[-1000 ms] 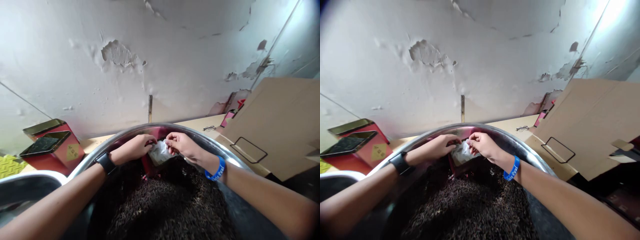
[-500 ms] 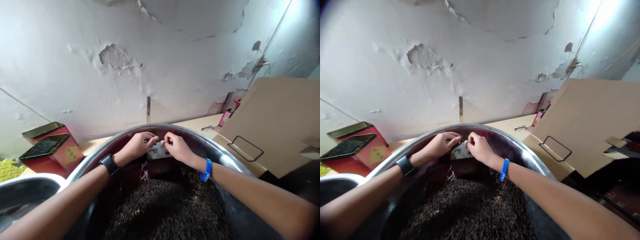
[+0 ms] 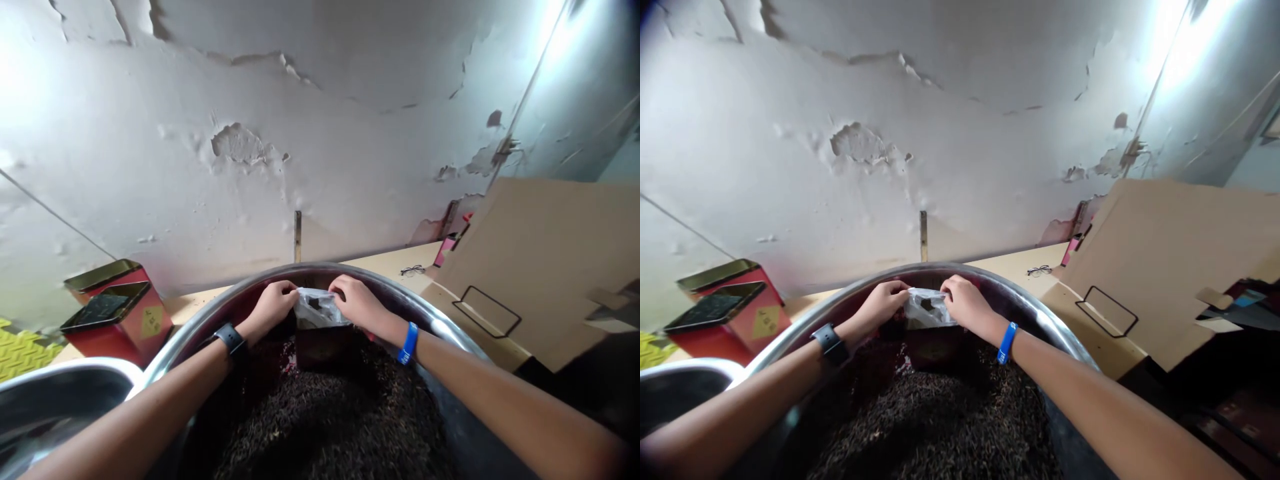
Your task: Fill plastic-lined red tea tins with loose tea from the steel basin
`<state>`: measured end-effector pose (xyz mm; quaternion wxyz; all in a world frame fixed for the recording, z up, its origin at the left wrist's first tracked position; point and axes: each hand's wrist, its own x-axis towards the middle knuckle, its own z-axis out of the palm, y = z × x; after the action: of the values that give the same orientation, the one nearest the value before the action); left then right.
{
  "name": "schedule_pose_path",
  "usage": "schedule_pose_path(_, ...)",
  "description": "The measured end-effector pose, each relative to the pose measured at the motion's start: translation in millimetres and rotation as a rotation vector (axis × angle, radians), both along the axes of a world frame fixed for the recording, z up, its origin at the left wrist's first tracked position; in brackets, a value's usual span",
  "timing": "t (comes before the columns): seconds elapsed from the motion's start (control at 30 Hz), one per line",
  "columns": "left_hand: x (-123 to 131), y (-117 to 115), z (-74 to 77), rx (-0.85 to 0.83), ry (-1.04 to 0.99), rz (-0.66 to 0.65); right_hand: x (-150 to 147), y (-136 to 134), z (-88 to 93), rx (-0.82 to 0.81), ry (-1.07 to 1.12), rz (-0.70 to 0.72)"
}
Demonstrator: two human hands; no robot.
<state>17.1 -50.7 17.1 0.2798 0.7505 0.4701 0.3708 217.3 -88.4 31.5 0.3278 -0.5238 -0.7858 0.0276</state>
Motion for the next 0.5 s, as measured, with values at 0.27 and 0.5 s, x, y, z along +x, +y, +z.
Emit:
schedule_pose_path(0.27, 4.3, 1.1, -10.8, -0.381, -0.267, 0.087, 2.9, 3.9, -0.2, -0.064, 0.118, -0.153)
schedule_pose_path(0.5, 10.2, 2.6, -18.0, -0.452, -0.317, 0.122, 10.7, 17.8, -18.9, -0.237, 0.252, -0.246)
